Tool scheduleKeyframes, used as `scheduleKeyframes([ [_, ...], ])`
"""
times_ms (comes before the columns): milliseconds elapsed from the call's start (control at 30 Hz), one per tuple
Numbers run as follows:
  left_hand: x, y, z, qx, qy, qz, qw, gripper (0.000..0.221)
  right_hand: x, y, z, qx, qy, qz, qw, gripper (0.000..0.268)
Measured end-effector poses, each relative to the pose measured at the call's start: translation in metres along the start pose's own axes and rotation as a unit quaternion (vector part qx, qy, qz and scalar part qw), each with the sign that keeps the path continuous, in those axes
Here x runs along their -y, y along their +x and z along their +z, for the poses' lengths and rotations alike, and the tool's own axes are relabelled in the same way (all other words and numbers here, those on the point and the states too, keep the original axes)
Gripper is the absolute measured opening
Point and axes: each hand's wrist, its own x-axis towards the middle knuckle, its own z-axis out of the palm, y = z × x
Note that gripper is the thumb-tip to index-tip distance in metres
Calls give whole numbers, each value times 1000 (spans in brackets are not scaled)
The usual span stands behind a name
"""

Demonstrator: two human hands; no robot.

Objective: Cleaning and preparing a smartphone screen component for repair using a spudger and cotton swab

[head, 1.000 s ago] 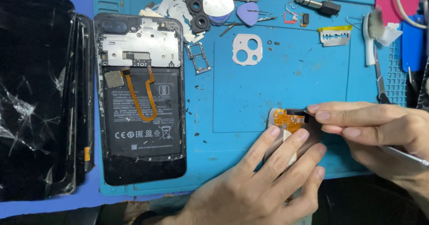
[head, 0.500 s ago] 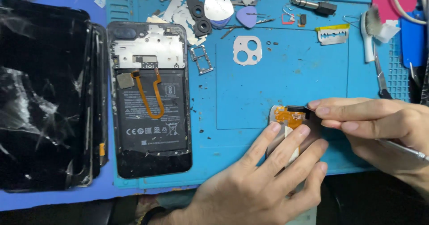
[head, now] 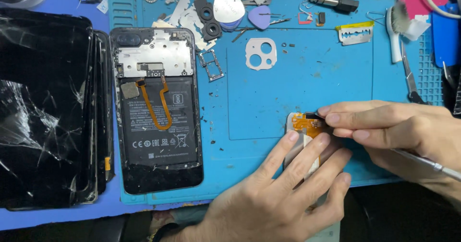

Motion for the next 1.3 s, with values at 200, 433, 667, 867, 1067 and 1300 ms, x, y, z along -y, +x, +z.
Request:
scheduleKeyframes([
  [200, 1, -1, 0, 1, -1, 2, 1000, 14, -31, -11, 1, 29, 65, 110, 991, 43],
  [433, 0, -1, 2, -1, -17, 5, 1000, 13, 10, 11, 15, -182, -111, 98, 972, 17],
  [667, -2, 3, 2, 7, 9, 17, 1000, 14, 7, 22, 12, -223, -75, -82, 968, 13],
  [867, -6, 6, 1, 26, 46, 40, 998, 16, -4, 17, 11, -271, 26, -109, 956, 22],
  [1067, -12, 13, -3, 41, 122, 67, 989, 20, 7, 14, 1, -303, -19, -101, 947, 16],
  [1300, -18, 17, -2, 34, 197, 118, 973, 22, -10, -6, -6, -317, 122, -100, 935, 7],
])
